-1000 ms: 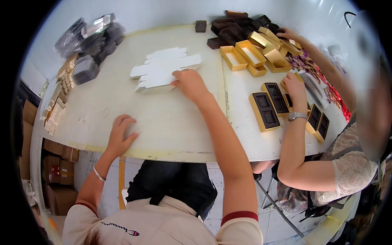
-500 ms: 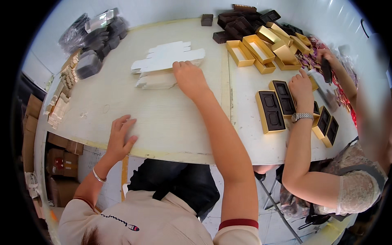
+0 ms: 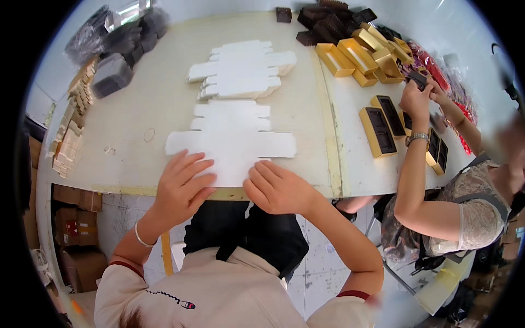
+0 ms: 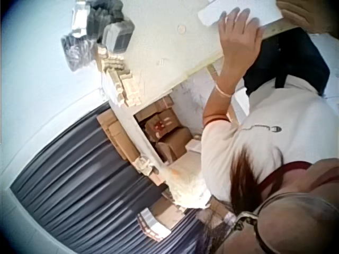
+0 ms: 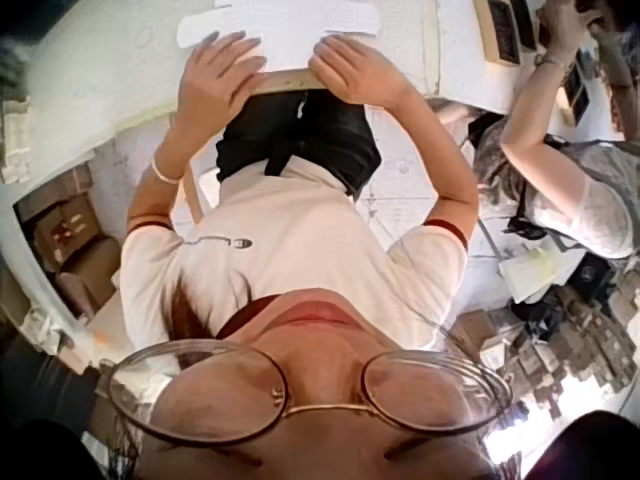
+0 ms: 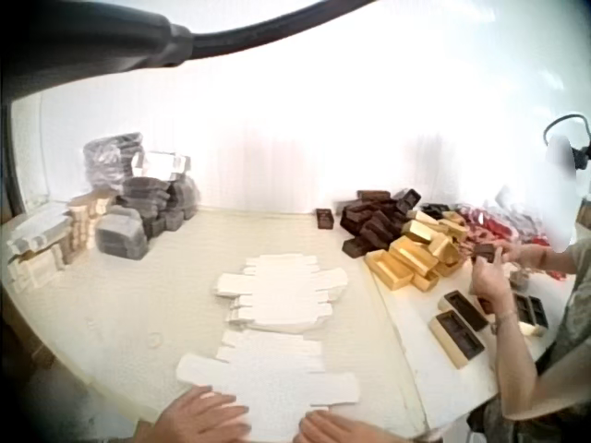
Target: The person assembles small rectangular boxes by folding flat white cardboard pieces into shape and inserting them into gold-colored frames. The person repeatedly picks up a flat piece, folds the sides, and places the formed box into a frame on the table.
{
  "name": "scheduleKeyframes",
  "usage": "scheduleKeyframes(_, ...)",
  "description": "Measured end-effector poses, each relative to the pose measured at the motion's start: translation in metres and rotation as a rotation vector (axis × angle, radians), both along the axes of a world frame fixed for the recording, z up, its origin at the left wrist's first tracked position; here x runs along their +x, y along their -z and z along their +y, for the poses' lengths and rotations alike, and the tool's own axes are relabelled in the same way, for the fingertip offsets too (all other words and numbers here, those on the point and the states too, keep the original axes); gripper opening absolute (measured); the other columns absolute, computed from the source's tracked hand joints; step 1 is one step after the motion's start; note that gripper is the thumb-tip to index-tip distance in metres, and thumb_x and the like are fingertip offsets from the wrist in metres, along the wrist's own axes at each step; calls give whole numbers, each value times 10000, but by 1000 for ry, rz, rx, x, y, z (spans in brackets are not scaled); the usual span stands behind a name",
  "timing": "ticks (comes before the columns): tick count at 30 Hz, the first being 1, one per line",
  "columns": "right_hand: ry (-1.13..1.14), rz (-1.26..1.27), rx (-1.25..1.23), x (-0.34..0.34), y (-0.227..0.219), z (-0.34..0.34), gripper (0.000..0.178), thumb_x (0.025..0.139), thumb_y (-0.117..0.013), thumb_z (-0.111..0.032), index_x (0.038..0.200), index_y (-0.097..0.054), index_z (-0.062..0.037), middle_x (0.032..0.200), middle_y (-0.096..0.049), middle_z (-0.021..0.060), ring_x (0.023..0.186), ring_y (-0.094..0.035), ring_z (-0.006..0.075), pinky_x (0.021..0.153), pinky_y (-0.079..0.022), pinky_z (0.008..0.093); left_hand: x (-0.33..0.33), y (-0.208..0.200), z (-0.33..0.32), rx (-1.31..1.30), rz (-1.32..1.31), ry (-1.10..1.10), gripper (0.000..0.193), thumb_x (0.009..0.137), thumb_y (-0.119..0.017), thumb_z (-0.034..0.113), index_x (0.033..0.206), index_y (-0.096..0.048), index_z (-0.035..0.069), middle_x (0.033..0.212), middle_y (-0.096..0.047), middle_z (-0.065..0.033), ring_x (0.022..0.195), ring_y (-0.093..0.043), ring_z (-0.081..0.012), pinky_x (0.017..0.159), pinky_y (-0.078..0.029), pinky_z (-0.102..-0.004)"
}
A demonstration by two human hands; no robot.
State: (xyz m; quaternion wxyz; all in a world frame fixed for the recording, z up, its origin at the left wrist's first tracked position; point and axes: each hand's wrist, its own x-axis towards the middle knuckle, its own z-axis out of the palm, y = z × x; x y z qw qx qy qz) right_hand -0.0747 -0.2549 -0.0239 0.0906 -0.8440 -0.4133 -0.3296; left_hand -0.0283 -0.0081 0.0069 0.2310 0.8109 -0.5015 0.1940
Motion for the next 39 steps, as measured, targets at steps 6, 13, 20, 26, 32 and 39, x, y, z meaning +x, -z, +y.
scheduleKeyframes(6, 207, 360, 259, -33, 3, 31, 220, 750, -687, -8, 942, -581, 1, 876, -601, 118, 798, -607, 287, 678, -511, 368, -1, 33, 13, -149, 240, 61, 75, 793, -704, 110, 846, -670, 69, 698, -638, -40, 601, -603, -234, 528, -485, -323)
scheduleKeyframes(13, 502, 478, 512, -27, 10, 52, 236, 778, -670, -7, 1001, -599, -41, 929, -568, 116, 793, -559, 281, 658, -453, 372, 4, 38, 0, -99, 276, -125, 120, 792, -700, 110, 904, -679, 71, 920, -636, -51, 810, -583, -228, 689, -469, -342)
scheduleKeyframes(20, 381, 322, 151, -47, 13, 52, 339, 728, -684, -66, 1048, -605, 16, 996, -552, 127, 928, -557, 287, 775, -460, 376, -12, 48, 14, -63, 150, 38, 316, 695, -749, 185, 975, -677, 55, 985, -580, -39, 880, -557, -239, 780, -445, -376)
scheduleKeyframes(26, 368, 512, 110, -41, -3, 61, 297, 718, -629, -47, 1004, -571, 8, 986, -550, 134, 892, -561, 295, 735, -470, 377, -5, 33, 10, 18, 205, 63, 167, 731, -709, 132, 867, -652, 52, 818, -545, -36, 790, -545, -210, 665, -455, -318)
scheduleKeyframes(32, 427, 829, 339, -9, -17, 54, 96, 826, -578, 0, 915, -545, -3, 820, -609, 142, 773, -594, 337, 644, -458, 414, 25, 35, -2, 0, 301, 54, 105, 752, -707, 113, 835, -668, 60, 707, -510, -54, 671, -513, -234, 563, -409, -352)
scheduleKeyframes(39, 424, 1008, 709, -25, -15, 82, 382, 864, -622, -55, 1222, -502, 4, 912, -648, 174, 794, -629, 339, 701, -499, 414, 11, 14, 7, 103, 469, -278, 198, 804, -686, 230, 911, -638, 72, 824, -546, -97, 707, -547, -261, 605, -438, -363)
